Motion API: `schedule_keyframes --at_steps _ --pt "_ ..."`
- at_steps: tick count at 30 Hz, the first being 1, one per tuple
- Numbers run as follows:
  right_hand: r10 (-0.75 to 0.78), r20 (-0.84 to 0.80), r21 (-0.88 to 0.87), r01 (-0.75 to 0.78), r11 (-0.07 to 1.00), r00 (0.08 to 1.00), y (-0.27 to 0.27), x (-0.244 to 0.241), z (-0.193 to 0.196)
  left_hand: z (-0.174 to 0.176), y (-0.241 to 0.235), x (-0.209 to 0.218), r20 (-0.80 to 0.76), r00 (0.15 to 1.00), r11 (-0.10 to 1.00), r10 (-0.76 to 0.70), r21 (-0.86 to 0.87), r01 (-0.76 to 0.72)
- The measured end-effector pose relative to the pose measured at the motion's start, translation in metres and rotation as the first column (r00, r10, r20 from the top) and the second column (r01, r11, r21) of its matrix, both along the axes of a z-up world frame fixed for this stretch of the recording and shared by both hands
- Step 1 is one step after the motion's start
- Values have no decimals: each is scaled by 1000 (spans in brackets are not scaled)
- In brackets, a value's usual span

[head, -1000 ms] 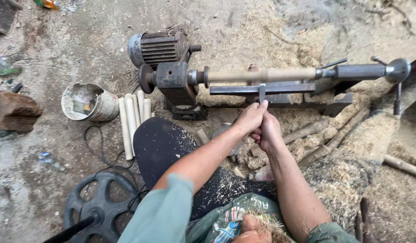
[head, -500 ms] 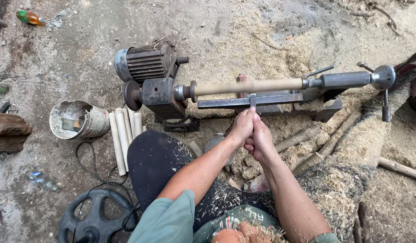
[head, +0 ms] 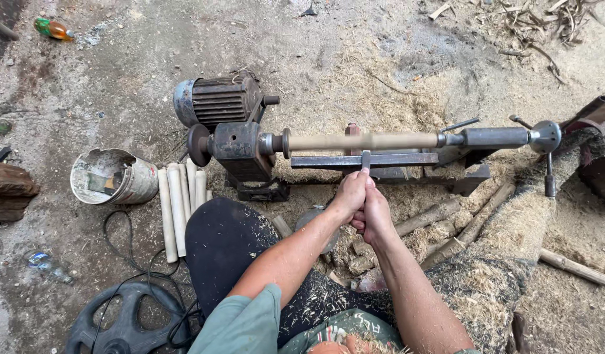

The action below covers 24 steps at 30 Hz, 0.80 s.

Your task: The person operates a wood lathe to shape cylindrical wooden dowels. They mount a dowel, use a chisel to smooth the surface while it spins, and then remove the finished piece. The person repeats this process with another dowel.

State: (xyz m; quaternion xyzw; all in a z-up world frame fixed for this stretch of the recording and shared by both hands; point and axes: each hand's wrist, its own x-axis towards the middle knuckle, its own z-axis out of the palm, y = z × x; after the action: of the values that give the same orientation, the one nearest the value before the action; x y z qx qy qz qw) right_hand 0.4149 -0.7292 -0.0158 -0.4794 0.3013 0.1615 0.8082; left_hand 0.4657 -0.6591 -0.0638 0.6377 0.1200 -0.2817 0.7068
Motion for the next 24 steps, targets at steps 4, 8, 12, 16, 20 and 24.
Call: schedule_keyframes --at_steps 4,8,12,16,20,24 --pt "16 -3 -12 -16 1000 1000 2 1 6 1 2 2 -40 999 1000 -23 -11 22" --pt "13 -32 -50 -15 999 999 5 5 13 -7 -2 6 66 998 999 12 35 -14" --pt "16 12 -45 -15 999 1000 4 1 3 -11 4 2 -55 998 996 6 -85 -10" --pt "13 -19 -1 -13 1000 1000 8 5 -8 -8 7 5 -21 999 999 34 -23 -35" --pt "15 7 2 -15 1000 1000 14 5 -10 -23 14 7 4 999 999 52 -5 -52" --pt "34 -50 -30 -36 999 998 21 1 -3 -43 14 7 101 991 993 90 -80 -82"
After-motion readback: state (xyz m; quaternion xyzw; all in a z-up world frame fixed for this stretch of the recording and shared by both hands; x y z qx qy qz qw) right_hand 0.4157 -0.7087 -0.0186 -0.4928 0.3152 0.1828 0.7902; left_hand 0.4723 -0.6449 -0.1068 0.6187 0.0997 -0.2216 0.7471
